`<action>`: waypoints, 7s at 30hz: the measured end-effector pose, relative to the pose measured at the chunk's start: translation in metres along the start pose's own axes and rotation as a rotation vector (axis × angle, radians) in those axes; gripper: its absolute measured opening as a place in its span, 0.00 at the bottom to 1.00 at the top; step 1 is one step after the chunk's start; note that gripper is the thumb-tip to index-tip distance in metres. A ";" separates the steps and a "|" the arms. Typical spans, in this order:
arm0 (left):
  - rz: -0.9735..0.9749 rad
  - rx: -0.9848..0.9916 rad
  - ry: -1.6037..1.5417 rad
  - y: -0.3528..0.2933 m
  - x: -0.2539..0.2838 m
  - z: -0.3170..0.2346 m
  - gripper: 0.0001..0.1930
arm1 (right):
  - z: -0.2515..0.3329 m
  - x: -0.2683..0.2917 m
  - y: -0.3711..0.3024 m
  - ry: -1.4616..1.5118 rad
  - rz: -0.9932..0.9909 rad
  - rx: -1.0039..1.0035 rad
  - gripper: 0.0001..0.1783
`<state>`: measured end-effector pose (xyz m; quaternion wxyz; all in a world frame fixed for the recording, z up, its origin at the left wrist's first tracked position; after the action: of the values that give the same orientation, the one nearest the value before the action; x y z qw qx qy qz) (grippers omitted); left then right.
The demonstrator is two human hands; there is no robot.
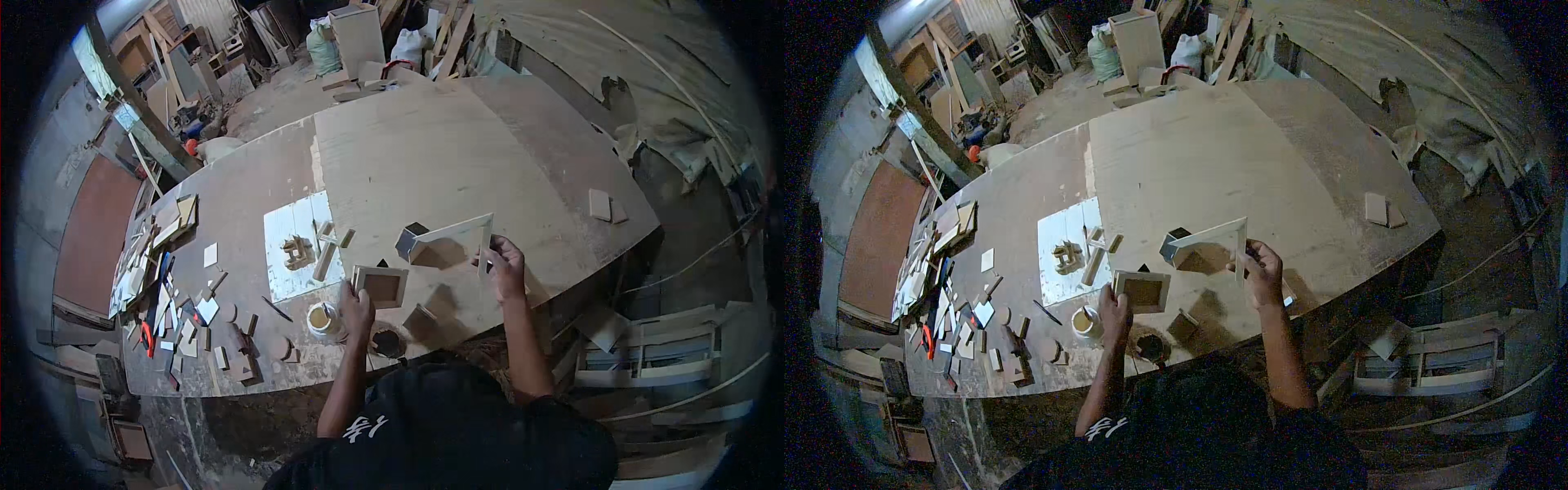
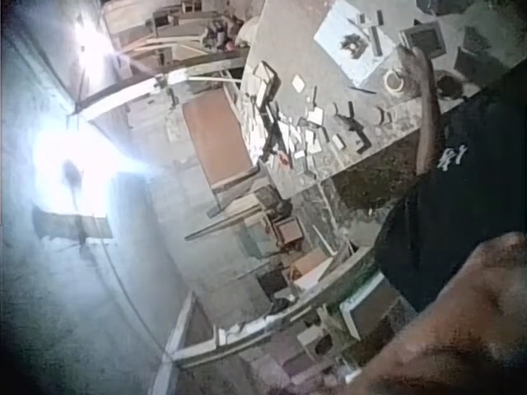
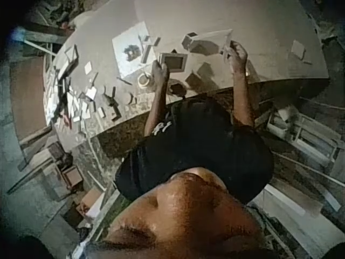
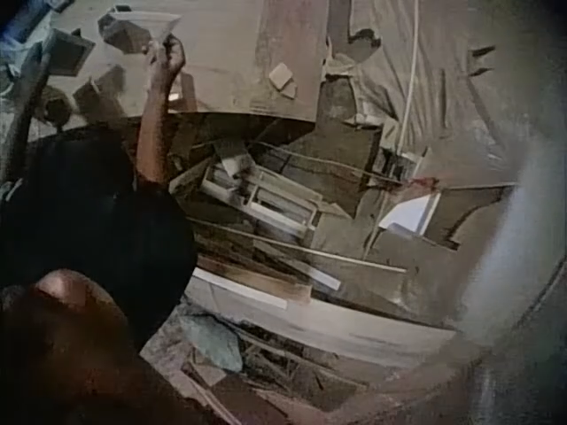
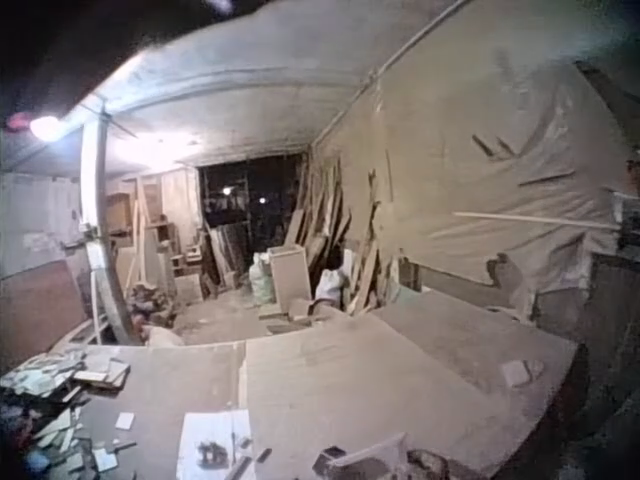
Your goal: Assembling a small wooden frame by applying glue to the joints of wooden pieces using a stick.
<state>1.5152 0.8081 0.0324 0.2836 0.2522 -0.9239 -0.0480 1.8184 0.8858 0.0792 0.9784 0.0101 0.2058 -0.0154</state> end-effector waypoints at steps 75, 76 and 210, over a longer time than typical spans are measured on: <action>0.523 0.248 -0.822 -0.022 0.008 -0.040 0.12 | 0.006 -0.069 -0.006 -0.183 0.470 -0.224 0.16; 0.549 0.240 -0.842 -0.022 0.009 -0.042 0.12 | 0.005 -0.067 -0.005 -0.189 0.459 -0.226 0.16; 0.598 0.292 -0.800 -0.032 -0.007 -0.002 0.12 | -0.067 -0.001 -0.063 -0.026 0.387 -0.383 0.26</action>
<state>1.5353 0.7843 0.0233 -0.1284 -0.0240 -0.9888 0.0721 1.7884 0.8244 0.0173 0.9497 -0.1363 0.1867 0.2111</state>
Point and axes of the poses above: each hand's wrist, its own y-axis towards the middle knuckle, its own x-axis out of the back of the hand, z = x × y, the point moved 3 cm from there along y, towards the middle knuckle, and after that the axes turned 1 degree about -x, right-handed, at the moved point
